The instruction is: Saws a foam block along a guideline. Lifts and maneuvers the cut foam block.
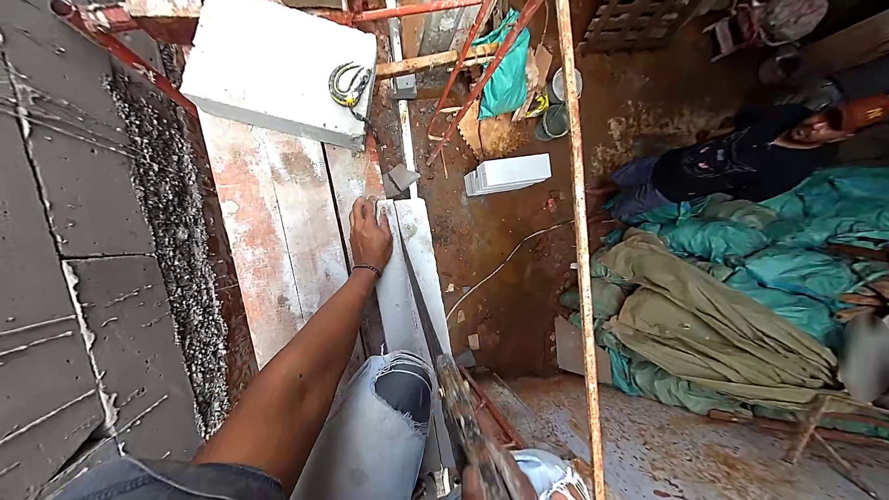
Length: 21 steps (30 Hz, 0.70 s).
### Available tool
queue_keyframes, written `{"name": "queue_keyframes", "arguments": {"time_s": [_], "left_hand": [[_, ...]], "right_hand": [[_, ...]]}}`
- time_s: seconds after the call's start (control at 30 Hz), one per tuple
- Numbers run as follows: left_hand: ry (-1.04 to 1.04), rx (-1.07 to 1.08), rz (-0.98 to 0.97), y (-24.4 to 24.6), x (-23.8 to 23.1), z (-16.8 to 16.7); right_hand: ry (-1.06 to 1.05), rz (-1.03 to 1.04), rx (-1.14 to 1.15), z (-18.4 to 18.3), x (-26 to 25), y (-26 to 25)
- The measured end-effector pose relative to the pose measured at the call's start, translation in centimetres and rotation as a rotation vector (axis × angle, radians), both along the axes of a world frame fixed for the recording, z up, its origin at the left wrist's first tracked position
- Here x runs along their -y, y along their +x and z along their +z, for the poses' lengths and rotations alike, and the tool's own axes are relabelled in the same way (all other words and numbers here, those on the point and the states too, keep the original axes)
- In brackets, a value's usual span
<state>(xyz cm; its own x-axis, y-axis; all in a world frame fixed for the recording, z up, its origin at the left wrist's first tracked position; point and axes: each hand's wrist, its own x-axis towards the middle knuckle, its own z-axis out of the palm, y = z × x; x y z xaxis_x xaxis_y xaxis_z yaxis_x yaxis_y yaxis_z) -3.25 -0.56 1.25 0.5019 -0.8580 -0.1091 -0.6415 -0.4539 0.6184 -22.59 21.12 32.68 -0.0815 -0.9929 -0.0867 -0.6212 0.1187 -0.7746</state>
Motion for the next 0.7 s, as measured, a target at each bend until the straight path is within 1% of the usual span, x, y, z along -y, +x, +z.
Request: {"name": "queue_keyframes", "arguments": {"time_s": [0.07,0.1,0.13,0.17,0.2,0.23,0.27,0.3,0.33,0.4,0.43,0.47,0.53,0.57,0.6,0.63,0.67,0.7], "left_hand": [[-0.004,0.004,-0.004,0.0,0.0,-0.3],[0.005,0.002,-0.010,-0.2,-0.4,-0.3],[0.001,0.001,-0.013,-0.1,-0.2,-0.2],[-0.010,0.000,-0.010,0.1,0.4,-0.2],[-0.014,-0.004,0.002,0.4,0.7,-0.3],[0.004,-0.004,0.004,0.3,0.1,-0.4],[0.026,-0.010,-0.009,0.1,-0.7,-0.3],[0.027,-0.016,-0.020,0.1,-0.5,-0.1],[0.011,-0.022,-0.014,0.2,0.5,0.0],[0.013,-0.033,-0.003,0.0,0.3,0.1],[0.021,-0.035,-0.004,-0.1,-0.4,0.0],[0.019,-0.030,0.002,0.1,-0.2,-0.1],[0.017,-0.021,-0.002,-0.1,0.0,-0.4],[0.019,-0.023,-0.006,-0.2,-0.3,-0.4],[0.013,-0.025,-0.008,-0.3,-0.1,-0.3],[0.003,-0.022,0.000,0.0,0.5,-0.2],[0.004,-0.020,0.010,0.4,0.7,-0.1],[0.027,-0.025,-0.001,0.3,-0.1,0.0]], "right_hand": [[-0.017,-0.006,-0.062,-4.8,5.7,2.8],[0.011,-0.022,-0.107,-7.5,9.1,4.6],[0.074,-0.028,-0.147,-9.1,12.4,6.3],[0.143,-0.019,-0.169,-9.7,14.7,7.4],[0.174,0.004,-0.187,-9.6,15.1,7.5],[0.157,0.025,-0.204,-9.1,13.0,6.4],[0.092,0.038,-0.213,-7.7,9.5,4.8],[0.002,0.050,-0.193,-5.5,6.2,3.0],[-0.044,0.058,-0.147,-3.2,3.2,1.1],[0.010,0.029,-0.048,0.5,-1.7,-1.6],[0.027,0.019,-0.025,0.7,-2.0,-1.8],[0.013,0.021,-0.039,-0.7,-0.6,-1.1],[-0.034,0.022,-0.105,-6.4,5.1,2.1],[-0.009,0.003,-0.126,-9.0,8.3,3.8],[0.051,-0.012,-0.142,-10.4,11.1,5.1],[0.094,0.002,-0.156,-10.9,12.8,5.7],[0.106,0.024,-0.168,-10.6,12.5,5.6],[0.090,0.035,-0.182,-9.5,9.7,4.5]]}}
